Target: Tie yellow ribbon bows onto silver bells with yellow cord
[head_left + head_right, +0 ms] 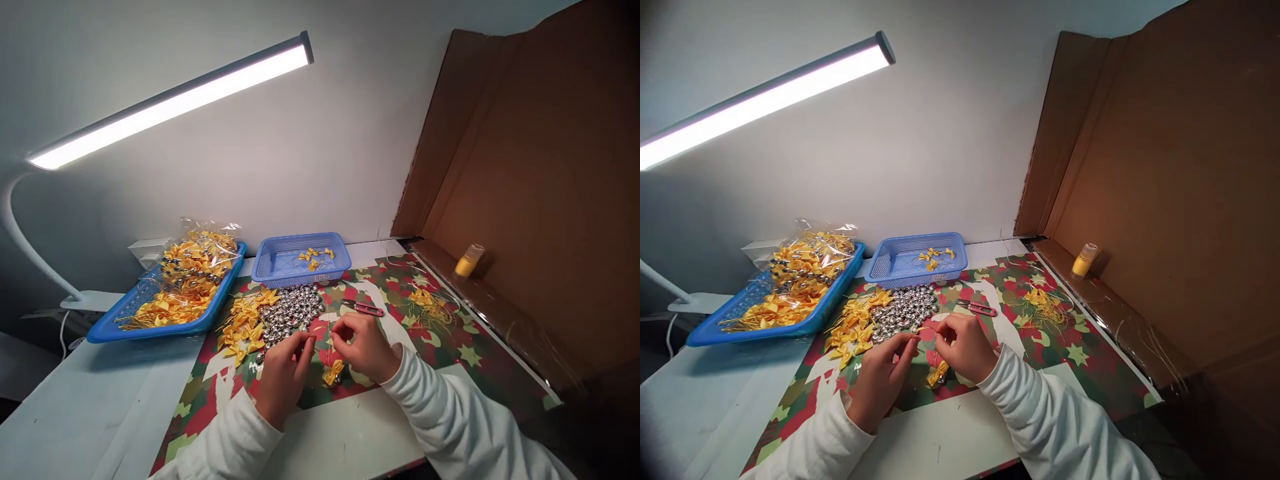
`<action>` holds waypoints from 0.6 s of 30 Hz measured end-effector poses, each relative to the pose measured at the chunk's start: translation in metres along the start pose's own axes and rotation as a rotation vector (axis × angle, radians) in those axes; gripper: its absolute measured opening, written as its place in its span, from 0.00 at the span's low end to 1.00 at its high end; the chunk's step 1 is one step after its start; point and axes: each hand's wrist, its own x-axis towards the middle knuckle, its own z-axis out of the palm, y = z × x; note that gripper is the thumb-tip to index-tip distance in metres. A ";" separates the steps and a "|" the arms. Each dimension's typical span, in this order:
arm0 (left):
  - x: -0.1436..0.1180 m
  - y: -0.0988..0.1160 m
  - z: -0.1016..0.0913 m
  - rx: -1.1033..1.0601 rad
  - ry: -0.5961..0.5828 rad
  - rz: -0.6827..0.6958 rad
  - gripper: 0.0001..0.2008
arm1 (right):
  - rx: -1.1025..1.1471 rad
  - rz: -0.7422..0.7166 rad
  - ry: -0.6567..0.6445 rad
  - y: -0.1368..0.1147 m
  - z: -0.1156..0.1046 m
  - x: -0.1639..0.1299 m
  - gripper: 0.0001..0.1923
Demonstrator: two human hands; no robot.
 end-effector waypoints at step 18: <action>-0.007 -0.002 0.007 -0.412 0.125 -0.105 0.05 | 0.901 0.517 0.156 -0.008 0.017 -0.004 0.08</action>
